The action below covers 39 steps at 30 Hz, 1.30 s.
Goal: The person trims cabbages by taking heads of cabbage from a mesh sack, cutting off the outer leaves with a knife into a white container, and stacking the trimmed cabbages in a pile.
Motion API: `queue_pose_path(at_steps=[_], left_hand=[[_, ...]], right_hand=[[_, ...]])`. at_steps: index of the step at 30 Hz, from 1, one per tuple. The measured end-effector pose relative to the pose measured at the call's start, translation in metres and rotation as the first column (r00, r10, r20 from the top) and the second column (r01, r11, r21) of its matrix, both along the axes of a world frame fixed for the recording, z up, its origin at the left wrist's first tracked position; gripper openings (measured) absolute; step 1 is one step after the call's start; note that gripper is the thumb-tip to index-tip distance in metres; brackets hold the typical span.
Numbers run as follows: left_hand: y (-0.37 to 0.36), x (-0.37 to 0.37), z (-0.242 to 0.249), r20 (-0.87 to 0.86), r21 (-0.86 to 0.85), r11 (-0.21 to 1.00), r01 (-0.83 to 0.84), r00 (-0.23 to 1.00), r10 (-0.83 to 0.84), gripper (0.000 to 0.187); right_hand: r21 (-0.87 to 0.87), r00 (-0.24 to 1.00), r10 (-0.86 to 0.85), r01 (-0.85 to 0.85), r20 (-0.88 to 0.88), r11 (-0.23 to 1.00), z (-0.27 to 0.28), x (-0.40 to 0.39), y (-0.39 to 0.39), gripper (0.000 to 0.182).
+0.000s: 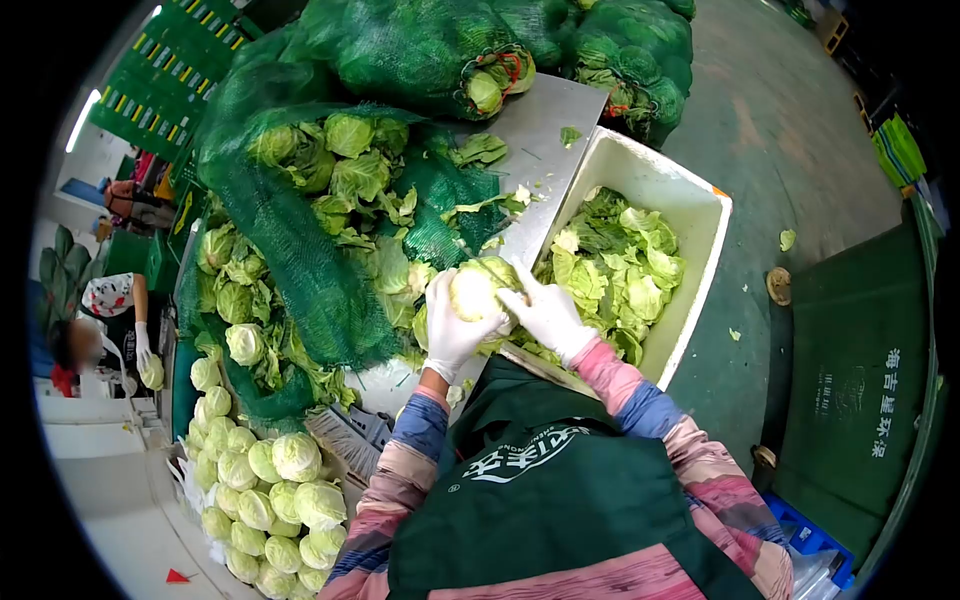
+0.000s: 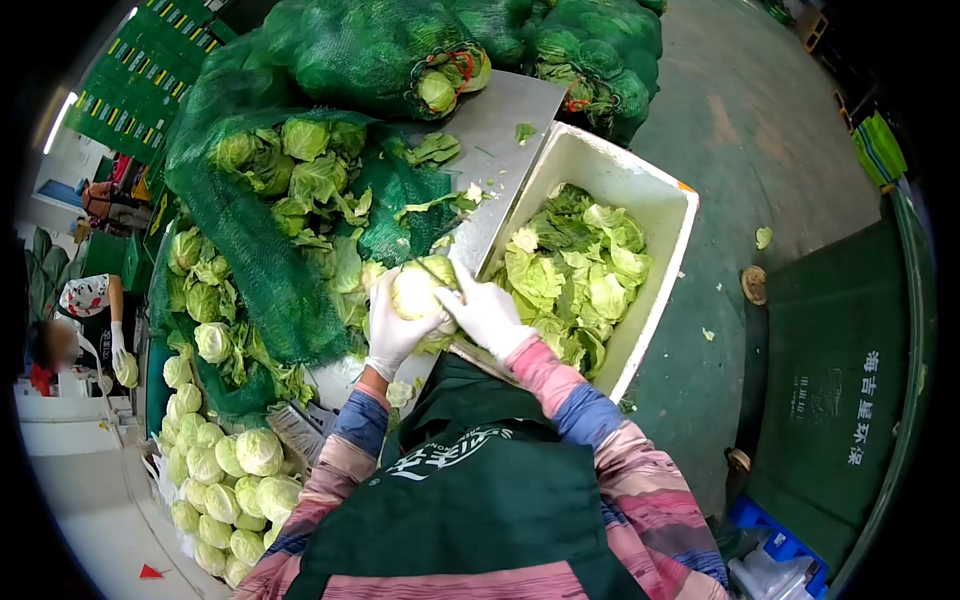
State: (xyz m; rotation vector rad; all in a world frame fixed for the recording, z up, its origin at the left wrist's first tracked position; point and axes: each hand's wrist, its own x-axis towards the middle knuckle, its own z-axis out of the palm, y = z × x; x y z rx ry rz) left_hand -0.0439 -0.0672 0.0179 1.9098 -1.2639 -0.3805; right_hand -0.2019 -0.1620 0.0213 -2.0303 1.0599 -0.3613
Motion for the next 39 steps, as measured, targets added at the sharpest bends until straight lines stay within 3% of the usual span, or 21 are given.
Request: queue_pose_path(at_steps=[1,5,9,12,14,17,19,20,21,23,24,25,27,29,33,34,39], left_hand=[[-0.002,-0.001,0.000,0.002,-0.003,1.000,0.004,1.000,-0.004,0.094],[0.004,-0.008,0.005,0.096,0.021,0.997,0.073,0.993,-0.075,0.091],[0.013,-0.001,0.001,0.046,-0.023,0.997,0.069,0.997,-0.068,0.090],[0.021,0.006,0.000,-0.010,-0.003,0.997,0.081,0.997,-0.081,0.092],[0.027,0.012,0.001,-0.032,0.021,0.995,0.096,0.995,-0.095,0.094],[0.035,0.024,-0.010,-0.179,0.061,0.996,0.072,0.982,-0.060,0.096],[0.045,0.041,-0.025,-0.423,0.057,0.990,0.132,0.901,-0.095,0.094],[0.046,0.038,-0.025,-0.601,0.038,0.994,0.101,0.797,-0.058,0.093],[0.044,0.035,-0.029,-0.601,0.042,0.994,0.098,0.797,-0.053,0.093],[0.031,0.024,-0.039,-0.591,0.011,0.995,-0.096,0.803,0.084,0.092],[0.023,0.017,-0.035,-0.306,0.011,0.996,-0.091,0.948,0.090,0.094],[0.016,0.011,-0.028,-0.307,0.011,0.996,-0.092,0.947,0.091,0.094],[0.008,-0.003,-0.017,-0.260,-0.017,0.992,-0.127,0.958,0.118,0.102],[0.006,-0.010,-0.016,-0.229,0.041,0.988,-0.148,0.961,0.153,0.111],[0.003,-0.024,-0.019,-0.085,0.043,0.992,-0.122,0.989,0.125,0.114],[0.003,-0.025,-0.019,-0.043,0.039,0.991,-0.125,0.991,0.126,0.113],[0.011,-0.034,-0.012,0.029,0.023,0.998,-0.064,0.998,0.063,0.113]], right_hand=[[-0.132,0.992,0.002,-0.018,-0.123,0.991,0.003,0.007,0.000,0.062],[-0.174,0.985,-0.105,0.081,-0.136,0.981,-0.006,0.013,-0.021,0.048],[-0.137,0.998,-0.032,0.026,-0.044,0.990,-0.004,0.011,-0.018,0.047],[-0.073,0.997,-0.068,0.071,0.041,0.995,-0.011,0.016,-0.009,0.035],[-0.065,0.994,-0.110,0.108,-0.029,0.992,-0.025,0.010,-0.021,0.034],[-0.066,0.945,-0.229,0.219,-0.234,0.973,-0.080,-0.031,-0.055,0.033],[0.029,0.874,-0.138,0.171,-0.467,0.985,-0.102,-0.054,-0.062,0.036],[-0.013,0.872,-0.152,0.165,-0.465,0.986,-0.110,-0.057,-0.057,0.044],[-0.009,0.872,-0.147,0.162,-0.466,0.987,-0.097,-0.051,-0.049,0.044],[-0.047,0.954,-0.229,0.224,-0.193,0.973,-0.059,-0.034,-0.032,0.051],[0.010,0.983,-0.151,0.152,-0.104,0.988,-0.034,-0.026,-0.028,0.053],[0.077,0.993,-0.047,0.056,-0.112,0.996,-0.008,-0.018,-0.026,0.053],[-0.101,0.988,0.151,-0.154,-0.036,0.983,0.000,-0.005,-0.020,0.057],[-0.106,0.933,0.280,-0.309,-0.226,0.945,0.025,0.004,-0.016,0.058],[-0.240,0.892,0.305,-0.393,-0.333,0.888,0.031,0.017,-0.014,0.057],[-0.177,0.863,0.333,-0.421,-0.379,0.890,0.034,0.018,-0.019,0.053],[-0.161,0.949,0.163,-0.212,-0.271,0.964,0.026,0.023,-0.047,0.047]])
